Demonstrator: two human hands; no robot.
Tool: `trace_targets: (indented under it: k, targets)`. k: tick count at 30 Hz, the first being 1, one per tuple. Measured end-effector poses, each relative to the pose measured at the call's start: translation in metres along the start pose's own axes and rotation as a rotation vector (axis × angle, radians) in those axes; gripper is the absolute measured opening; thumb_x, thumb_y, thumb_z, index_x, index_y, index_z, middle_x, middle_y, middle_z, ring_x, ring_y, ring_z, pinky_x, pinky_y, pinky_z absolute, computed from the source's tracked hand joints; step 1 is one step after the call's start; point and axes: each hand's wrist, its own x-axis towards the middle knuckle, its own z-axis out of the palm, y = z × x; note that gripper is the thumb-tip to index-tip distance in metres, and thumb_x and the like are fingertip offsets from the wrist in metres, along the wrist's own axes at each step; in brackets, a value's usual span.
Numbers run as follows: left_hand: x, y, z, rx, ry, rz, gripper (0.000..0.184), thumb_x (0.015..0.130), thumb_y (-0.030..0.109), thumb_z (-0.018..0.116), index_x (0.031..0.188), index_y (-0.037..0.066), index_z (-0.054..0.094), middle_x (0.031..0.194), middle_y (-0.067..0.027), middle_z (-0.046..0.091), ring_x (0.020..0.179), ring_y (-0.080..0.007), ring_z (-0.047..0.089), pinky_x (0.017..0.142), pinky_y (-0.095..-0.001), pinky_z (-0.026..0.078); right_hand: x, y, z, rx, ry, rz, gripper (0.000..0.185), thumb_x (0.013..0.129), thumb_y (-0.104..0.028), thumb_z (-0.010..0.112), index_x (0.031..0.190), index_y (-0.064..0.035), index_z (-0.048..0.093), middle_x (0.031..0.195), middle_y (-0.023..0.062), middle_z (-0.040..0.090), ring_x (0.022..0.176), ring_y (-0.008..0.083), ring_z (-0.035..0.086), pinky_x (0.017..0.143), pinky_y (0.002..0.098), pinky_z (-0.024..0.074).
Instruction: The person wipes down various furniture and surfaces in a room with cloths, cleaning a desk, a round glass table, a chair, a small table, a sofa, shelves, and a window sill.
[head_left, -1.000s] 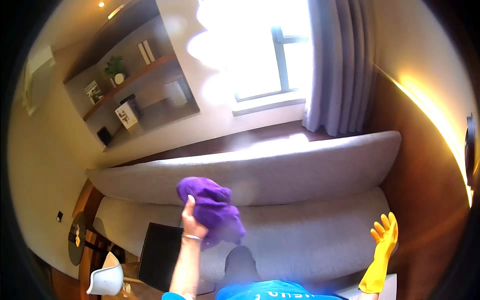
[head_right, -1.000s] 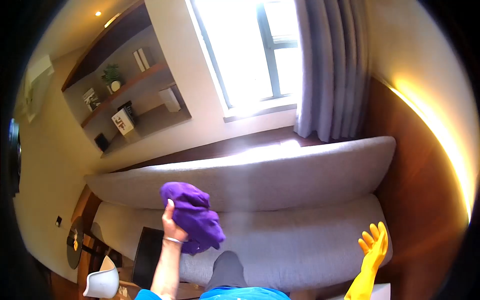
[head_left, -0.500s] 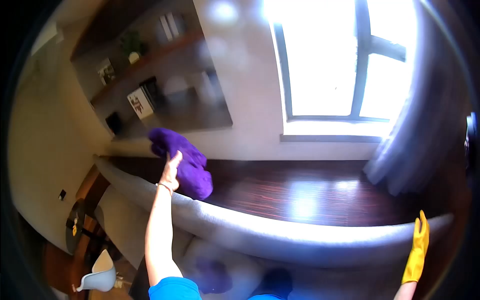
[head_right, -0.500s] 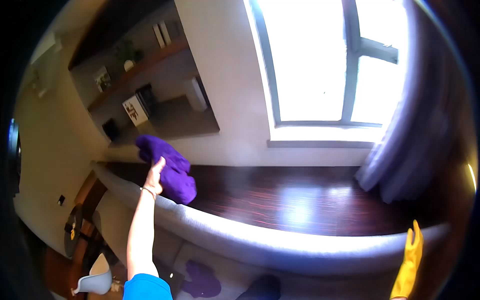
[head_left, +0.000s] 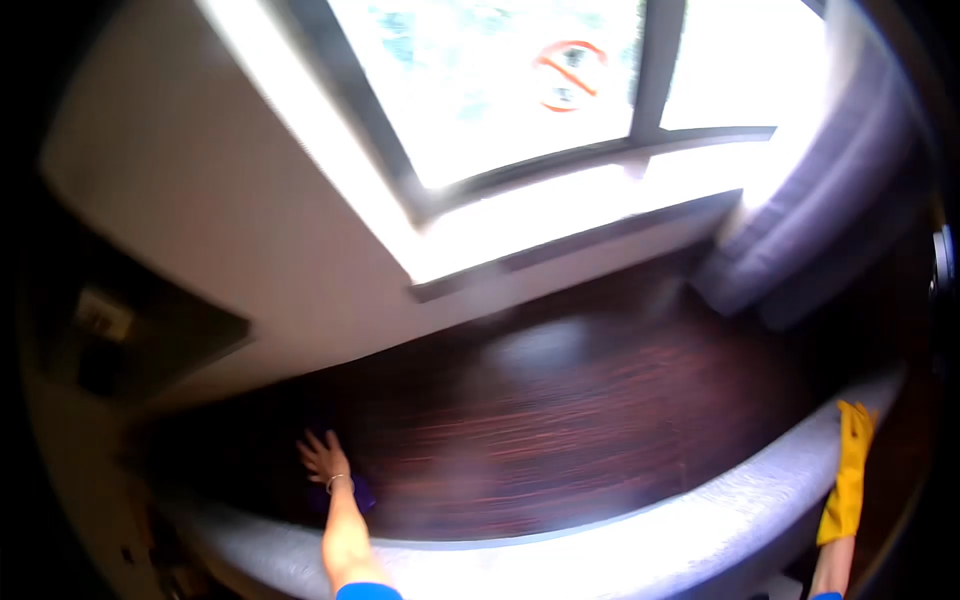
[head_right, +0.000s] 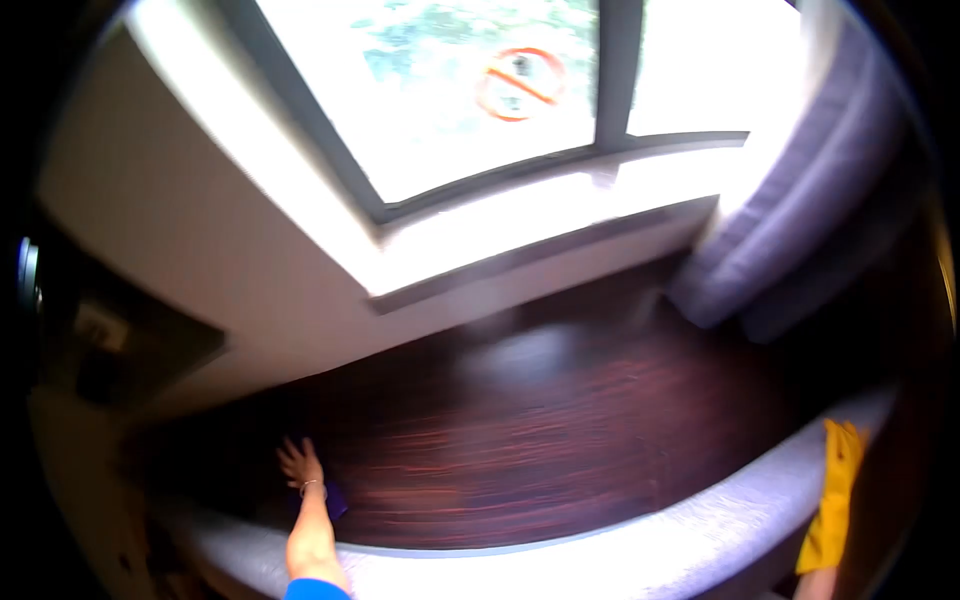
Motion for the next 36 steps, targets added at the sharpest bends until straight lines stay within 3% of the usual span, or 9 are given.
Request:
trace_targets:
  k: [5,12,20,27,28,29,32,33,36]
  targets:
    - [-0.169,0.190,0.006,0.040,0.039,0.206,0.059,0.095,0.050,0.051,0.148,0.027,0.038,0.158,-0.0126,0.024,0.141,-0.0396,0.025,0.104,-0.0679,0.026,0.004,0.014,0.025,0.026,0.188,-0.069,0.025,0.101,-0.016,0.048,0.108,-0.0082,0.070,0.112,0.0071,0.069,0.117,0.0302,0.057,0.117,0.0531,0.0239]
    - [-0.469,0.470,0.053,-0.320,0.080,1.089,0.048,0.092,0.043,0.058,0.136,0.026,0.052,0.145,-0.0102,0.042,0.134,-0.0338,0.036,0.101,-0.0617,0.030,0.026,-0.026,0.002,0.130,0.248,0.039,0.021,0.092,-0.009,0.053,0.084,-0.0088,0.073,0.092,0.0064,0.072,0.111,0.0285,0.061,0.117,0.0525,0.0257]
    - [-0.514,0.385,0.020,-0.351,-0.681,2.636,0.042,0.092,0.034,0.061,0.133,0.028,0.055,0.149,-0.0064,0.042,0.136,-0.0323,0.039,0.107,-0.0600,0.032,0.018,-0.010,0.008,0.238,0.293,0.125,0.021,0.086,-0.009,0.056,0.072,-0.0089,0.071,0.081,0.0043,0.071,0.108,0.0284,0.062,0.117,0.0516,0.0263]
    - [-0.174,0.037,-0.090,0.360,-0.747,2.243,0.050,0.088,0.048,0.062,0.136,0.036,0.054,0.140,-0.0155,0.045,0.136,-0.0382,0.035,0.105,-0.0713,0.020,0.016,-0.021,-0.003,0.181,0.380,0.096,0.017,0.084,-0.011,0.059,0.074,-0.0099,0.073,0.081,0.0045,0.072,0.105,0.0276,0.064,0.114,0.0528,0.0297]
    - [-0.151,0.020,-0.064,0.339,-0.637,2.294,0.073,0.084,0.041,0.071,0.149,0.028,0.039,0.152,-0.0183,0.034,0.146,-0.0346,0.023,0.114,-0.0657,0.016,0.018,-0.019,-0.003,0.150,0.414,0.063,0.016,0.083,-0.010,0.060,0.075,-0.0101,0.073,0.081,0.0045,0.072,0.105,0.0275,0.064,0.113,0.0533,0.0304]
    - [-0.132,-0.005,-0.077,0.612,-0.822,2.085,0.051,0.093,0.049,0.053,0.142,0.036,0.050,0.155,-0.0191,0.031,0.149,-0.0375,0.012,0.111,-0.0738,0.004,0.018,-0.018,-0.001,0.164,0.411,0.075,0.012,0.083,-0.010,0.063,0.078,-0.0106,0.074,0.083,0.0046,0.072,0.102,0.0275,0.065,0.112,0.0554,0.0314]
    - [-0.168,0.013,-0.056,0.714,-0.781,1.982,0.056,0.091,0.048,0.055,0.145,0.033,0.046,0.156,-0.0187,0.031,0.150,-0.0372,0.009,0.113,-0.0712,0.003,0.019,-0.020,0.000,0.157,0.442,0.085,0.011,0.083,-0.010,0.064,0.079,-0.0105,0.074,0.084,0.0048,0.072,0.102,0.0277,0.065,0.112,0.0566,0.0310]
    - [-0.208,0.047,-0.052,0.729,-0.612,2.190,0.056,0.089,0.046,0.061,0.143,0.038,0.045,0.148,-0.0150,0.041,0.141,-0.0375,0.030,0.106,-0.0734,0.018,0.018,-0.017,0.001,0.185,0.485,0.078,0.010,0.085,-0.011,0.065,0.078,-0.0102,0.074,0.084,0.0045,0.072,0.101,0.0274,0.065,0.112,0.0570,0.0314]
    - [-0.343,0.168,-0.048,0.379,-0.536,2.265,0.061,0.089,0.040,0.063,0.146,0.036,0.042,0.145,-0.0145,0.042,0.140,-0.0325,0.035,0.105,-0.0711,0.023,0.022,-0.024,-0.021,0.297,0.459,0.103,0.006,0.083,-0.013,0.068,0.086,-0.0112,0.073,0.089,0.0037,0.072,0.101,0.0285,0.064,0.111,0.0611,0.0292]
